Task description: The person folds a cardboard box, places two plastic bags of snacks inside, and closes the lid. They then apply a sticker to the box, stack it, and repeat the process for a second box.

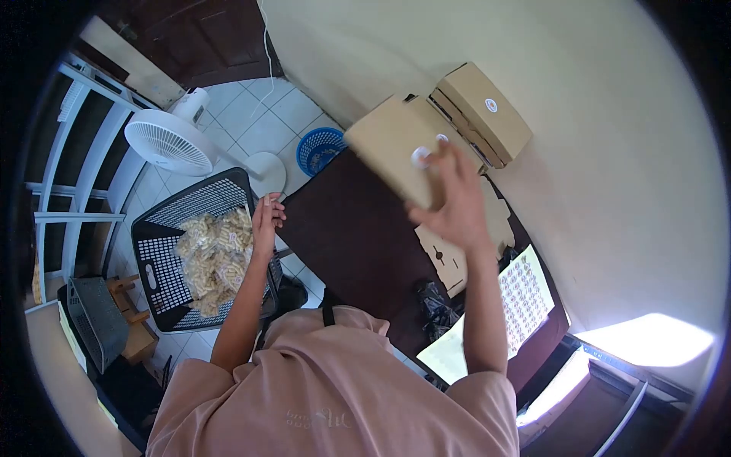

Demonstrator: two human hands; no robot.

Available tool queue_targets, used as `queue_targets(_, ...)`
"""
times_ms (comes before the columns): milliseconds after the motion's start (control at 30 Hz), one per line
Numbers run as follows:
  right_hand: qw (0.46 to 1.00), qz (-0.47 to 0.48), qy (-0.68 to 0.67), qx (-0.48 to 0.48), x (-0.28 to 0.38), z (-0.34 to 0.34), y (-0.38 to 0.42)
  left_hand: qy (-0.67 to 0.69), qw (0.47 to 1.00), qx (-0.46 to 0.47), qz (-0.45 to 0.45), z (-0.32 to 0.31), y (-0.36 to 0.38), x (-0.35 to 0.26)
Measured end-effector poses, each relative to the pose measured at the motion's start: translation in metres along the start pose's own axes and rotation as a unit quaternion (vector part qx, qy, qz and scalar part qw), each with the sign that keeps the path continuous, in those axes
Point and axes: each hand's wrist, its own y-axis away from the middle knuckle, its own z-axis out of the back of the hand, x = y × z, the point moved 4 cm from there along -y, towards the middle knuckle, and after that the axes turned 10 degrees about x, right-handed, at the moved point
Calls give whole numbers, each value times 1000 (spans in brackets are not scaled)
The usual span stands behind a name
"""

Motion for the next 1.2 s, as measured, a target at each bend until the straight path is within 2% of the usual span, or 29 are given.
queue_targets(100,998,-24,58,6,-38,14,-21,-16,1000,12,9,-5,3,6)
queue_targets(167,995,-50,81,13,-72,-4,-22,-74,996,41,14,-14,8,11)
queue_targets(233,992,-72,102,20,-81,-15,-21,-71,995,62,12,-23,13,19)
queue_targets(300,986,-65,125,-88,-78,-17,-10,-70,994,89,10,-35,17,28)
queue_targets(333,986,-68,123,-85,-67,-18,-5,-70,993,90,13,-39,21,32)
queue_targets(400,962,-81,78,-247,-44,-8,14,-112,985,130,24,-52,25,38)
queue_targets(433,963,-83,78,-246,-39,-13,28,-104,987,118,27,-59,28,31)
queue_targets(500,941,-207,4,-267,-47,-33,67,-110,985,132,19,-69,30,33)
queue_targets(567,943,-252,-32,-216,-58,-76,99,-122,982,146,12,-75,30,33)
queue_targets(600,956,-249,-49,-148,-69,-103,114,-124,981,148,14,-77,29,32)
queue_targets(667,964,-230,2,-133,-74,-140,134,-157,972,171,33,-84,30,33)
queue_targets(733,941,-305,132,-62,-74,-162,143,-174,965,194,37,-92,30,30)
queue_targets(900,940,-327,71,-66,-92,-177,155,-190,951,243,15,-101,32,28)
queue_targets(1000,949,-309,26,-54,-73,-168,155,-206,945,254,1,-98,36,25)
queue_targets(1200,981,-167,-92,43,14,-197,151,-192,950,247,-20,-79,49,12)
